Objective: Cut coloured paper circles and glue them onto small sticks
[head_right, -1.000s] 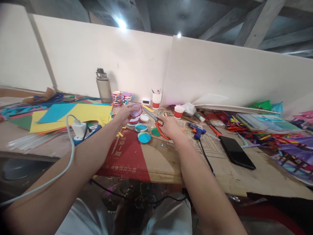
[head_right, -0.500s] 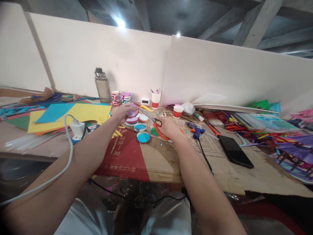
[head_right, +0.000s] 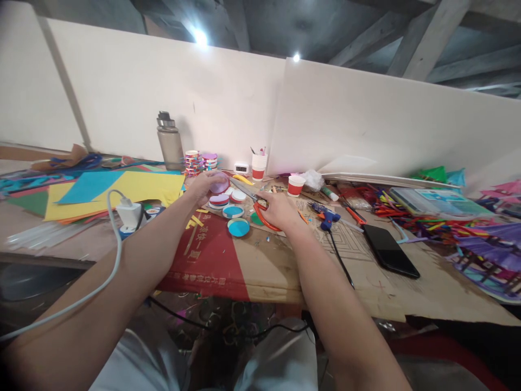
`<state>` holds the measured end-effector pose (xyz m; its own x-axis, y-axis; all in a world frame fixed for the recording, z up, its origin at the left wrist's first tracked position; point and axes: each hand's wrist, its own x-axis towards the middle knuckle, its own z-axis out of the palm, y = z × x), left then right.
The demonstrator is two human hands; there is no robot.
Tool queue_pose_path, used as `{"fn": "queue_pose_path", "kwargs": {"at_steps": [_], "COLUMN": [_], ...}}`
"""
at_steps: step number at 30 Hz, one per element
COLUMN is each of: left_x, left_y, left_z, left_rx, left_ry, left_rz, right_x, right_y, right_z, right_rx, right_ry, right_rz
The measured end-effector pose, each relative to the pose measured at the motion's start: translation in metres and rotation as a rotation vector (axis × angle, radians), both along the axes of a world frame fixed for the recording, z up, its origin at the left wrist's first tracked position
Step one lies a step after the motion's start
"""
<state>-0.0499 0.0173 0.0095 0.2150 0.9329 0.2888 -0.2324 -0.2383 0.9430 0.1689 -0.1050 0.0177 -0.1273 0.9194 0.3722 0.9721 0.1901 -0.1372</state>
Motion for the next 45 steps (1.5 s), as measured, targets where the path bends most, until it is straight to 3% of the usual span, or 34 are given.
{"fn": "queue_pose_path", "kwargs": {"at_steps": [15,45], "left_x": [0.005,0.012], "left_y": [-0.004,-0.011], "left_z": [0.002,0.006], "left_rx": [0.039,-0.092], "left_ry": [0.091,-0.044], "left_rz": [0.006,-0.028], "right_x": [-0.005,-0.007], "right_y": [-0.001,0.000], "right_z": [0.001,-0.002], "right_rx": [0.003,-0.001], "right_ry": [-0.076,-0.191], "right_rz": [-0.056,-0.036]}}
